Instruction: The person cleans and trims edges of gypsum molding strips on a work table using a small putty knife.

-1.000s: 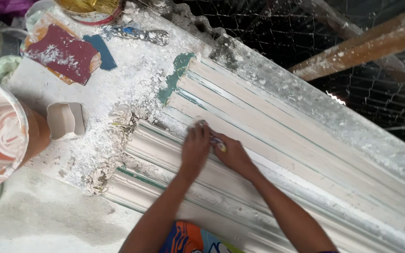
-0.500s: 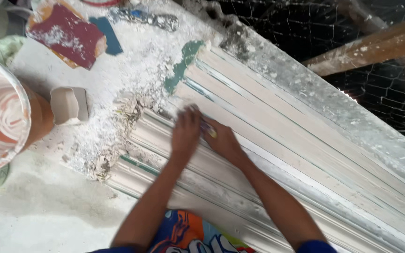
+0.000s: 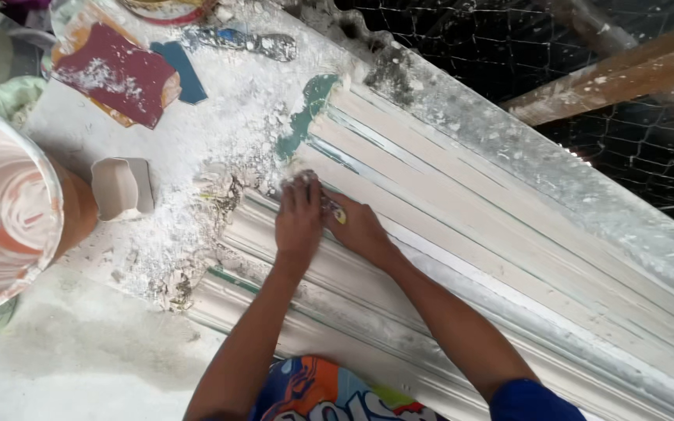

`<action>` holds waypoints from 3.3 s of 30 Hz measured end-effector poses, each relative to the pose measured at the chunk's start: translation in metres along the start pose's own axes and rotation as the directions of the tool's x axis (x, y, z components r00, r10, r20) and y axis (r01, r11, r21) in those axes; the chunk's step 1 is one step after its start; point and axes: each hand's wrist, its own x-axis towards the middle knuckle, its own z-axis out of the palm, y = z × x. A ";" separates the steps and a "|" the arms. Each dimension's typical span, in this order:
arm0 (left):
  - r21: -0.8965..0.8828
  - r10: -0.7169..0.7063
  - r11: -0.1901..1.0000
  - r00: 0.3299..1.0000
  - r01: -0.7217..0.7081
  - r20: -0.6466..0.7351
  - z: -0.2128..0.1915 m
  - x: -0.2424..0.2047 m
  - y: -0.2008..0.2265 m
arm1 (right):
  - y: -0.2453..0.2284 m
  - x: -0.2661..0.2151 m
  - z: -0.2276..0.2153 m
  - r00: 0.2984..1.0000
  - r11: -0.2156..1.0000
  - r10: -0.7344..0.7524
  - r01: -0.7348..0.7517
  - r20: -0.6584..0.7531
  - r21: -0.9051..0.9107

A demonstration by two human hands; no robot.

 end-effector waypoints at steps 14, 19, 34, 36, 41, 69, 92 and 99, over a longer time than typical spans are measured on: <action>0.005 -0.033 0.999 0.999 0.033 0.026 -0.001 -0.006 0.000 | -0.019 -0.006 -0.002 0.999 0.998 0.042 -0.040 0.031 -0.053; -0.083 -0.045 0.995 0.998 0.049 0.047 0.000 -0.019 0.035 | -0.012 -0.030 -0.030 0.996 0.996 0.051 -0.046 0.075 -0.076; -0.028 -0.063 0.998 0.997 0.064 0.048 0.003 -0.024 0.012 | -0.026 -0.033 -0.016 0.991 0.992 0.119 -0.116 0.068 -0.047; -0.142 -0.056 0.987 0.993 0.070 0.104 0.003 -0.015 -0.005 | -0.029 -0.019 -0.008 1.000 0.999 0.013 -0.014 0.026 0.033; -0.109 -0.146 0.981 0.981 0.160 0.125 0.004 -0.004 -0.054 | -0.063 0.004 0.023 0.999 1.000 -0.031 0.030 0.034 0.009; -0.307 0.483 0.851 0.406 -0.425 0.776 -0.122 0.053 -0.023 | 0.261 -0.264 0.152 0.292 0.836 0.128 -0.546 -0.948 -0.055; -0.561 0.818 0.364 -0.033 -0.744 0.575 -0.057 0.105 0.050 | 0.203 -0.253 0.129 0.148 0.603 0.328 -0.793 -0.933 0.086; -0.345 0.670 0.290 -0.069 -0.893 0.739 -0.065 0.140 -0.069 | 0.193 -0.248 0.116 0.159 0.597 0.340 -0.798 -0.927 0.082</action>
